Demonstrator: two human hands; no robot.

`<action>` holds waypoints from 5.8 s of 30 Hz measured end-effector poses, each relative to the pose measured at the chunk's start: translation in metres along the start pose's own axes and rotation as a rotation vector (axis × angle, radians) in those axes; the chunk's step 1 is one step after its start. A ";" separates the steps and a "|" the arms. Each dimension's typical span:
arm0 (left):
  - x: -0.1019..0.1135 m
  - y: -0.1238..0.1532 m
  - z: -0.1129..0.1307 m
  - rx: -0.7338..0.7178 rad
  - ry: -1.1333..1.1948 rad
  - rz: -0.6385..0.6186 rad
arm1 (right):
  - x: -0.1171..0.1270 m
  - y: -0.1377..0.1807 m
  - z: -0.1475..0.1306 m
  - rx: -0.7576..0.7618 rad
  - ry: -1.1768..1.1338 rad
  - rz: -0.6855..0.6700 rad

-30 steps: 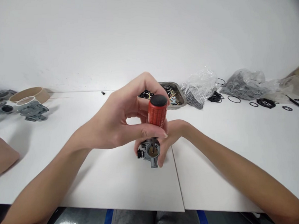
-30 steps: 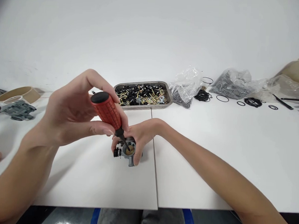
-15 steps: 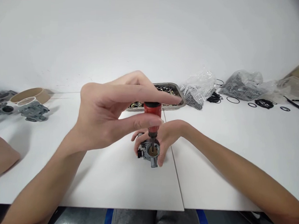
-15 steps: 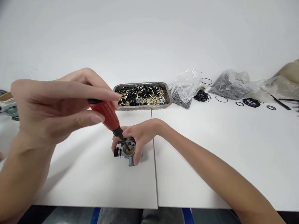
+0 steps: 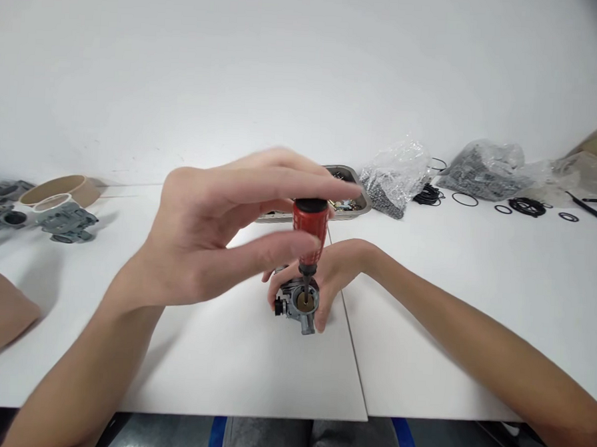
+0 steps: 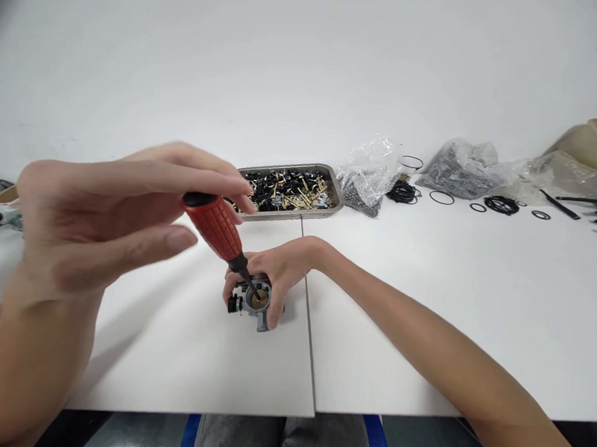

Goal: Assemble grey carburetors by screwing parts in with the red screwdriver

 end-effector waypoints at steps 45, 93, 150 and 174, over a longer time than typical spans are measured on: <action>0.002 0.001 -0.005 0.037 0.042 0.005 | 0.000 -0.001 0.000 -0.003 0.068 0.025; 0.000 0.001 0.001 -0.015 -0.035 0.061 | 0.001 0.001 0.001 0.028 0.070 0.014; 0.000 0.000 0.004 -0.097 -0.201 0.081 | 0.001 -0.001 0.000 0.026 0.025 -0.003; -0.003 0.000 0.001 -0.101 -0.134 0.121 | 0.000 -0.002 0.000 -0.010 0.003 0.002</action>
Point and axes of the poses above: each hand's wrist, its own y-axis away from the middle knuckle, its own x-axis out of the back of the hand, z = x × y, the point moved 1 cm from there along -y, towards the middle knuckle, and after that the axes turned 2 degrees about -z, right-handed, at the moved point
